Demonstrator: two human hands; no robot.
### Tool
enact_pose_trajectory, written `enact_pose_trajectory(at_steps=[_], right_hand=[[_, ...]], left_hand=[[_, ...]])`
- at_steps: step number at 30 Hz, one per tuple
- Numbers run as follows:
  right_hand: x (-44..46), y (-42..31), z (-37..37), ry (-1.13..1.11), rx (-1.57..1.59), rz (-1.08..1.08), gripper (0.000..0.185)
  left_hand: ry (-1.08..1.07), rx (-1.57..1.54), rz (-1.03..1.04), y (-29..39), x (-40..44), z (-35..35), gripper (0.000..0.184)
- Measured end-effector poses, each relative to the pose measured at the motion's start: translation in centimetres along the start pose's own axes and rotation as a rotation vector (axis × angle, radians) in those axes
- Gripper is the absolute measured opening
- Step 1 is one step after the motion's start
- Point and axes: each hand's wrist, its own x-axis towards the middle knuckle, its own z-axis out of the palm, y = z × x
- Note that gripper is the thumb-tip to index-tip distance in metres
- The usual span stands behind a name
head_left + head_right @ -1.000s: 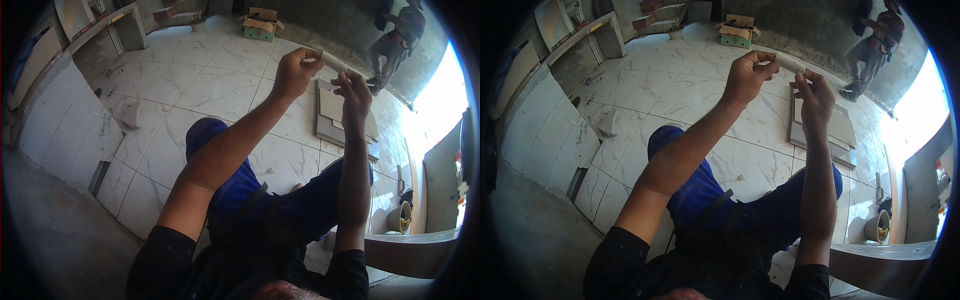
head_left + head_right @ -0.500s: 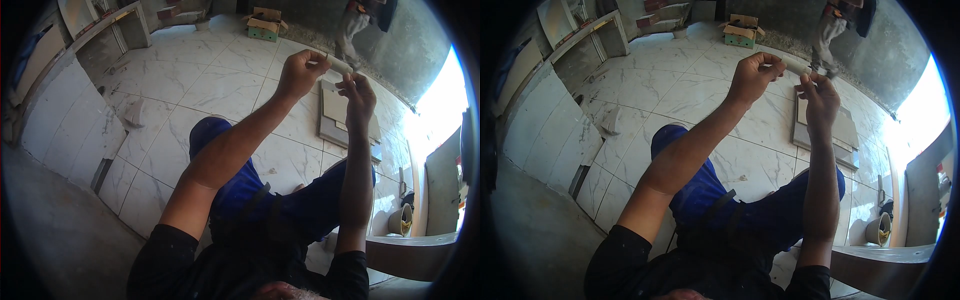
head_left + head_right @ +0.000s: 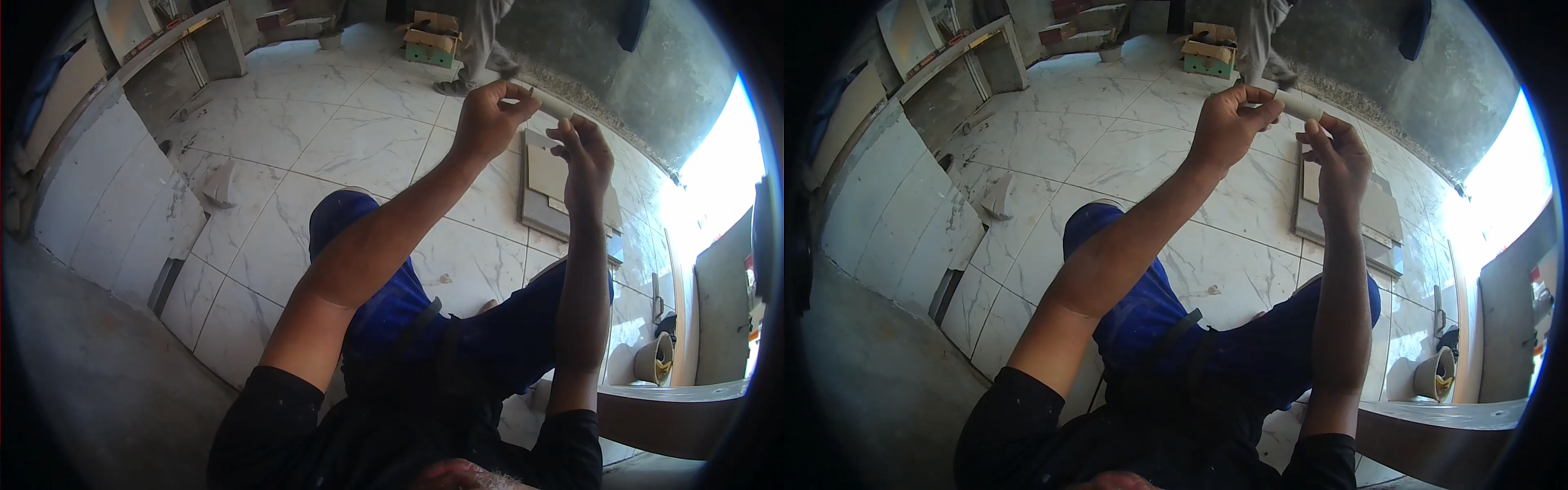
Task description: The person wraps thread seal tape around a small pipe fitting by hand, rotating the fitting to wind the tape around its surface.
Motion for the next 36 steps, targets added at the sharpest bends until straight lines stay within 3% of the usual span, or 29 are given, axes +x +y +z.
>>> enact_pose_trajectory(at_steps=[16,25,36], right_hand=[[0.32,0.39,-0.36,0.048,-0.120,0.038,0.026],[-0.31,-0.29,0.58,0.008,-0.084,-0.086,0.030],[0.18,0.19,-0.03,0.058,-0.136,0.005,0.025]], left_hand=[[-0.049,0.020,0.023,-0.16,-0.02,0.08,0.023],[-0.005,0.000,-0.012,-0.05,0.03,0.02,0.022],[-0.007,-0.012,0.058,-0.23,0.00,0.18,0.023]])
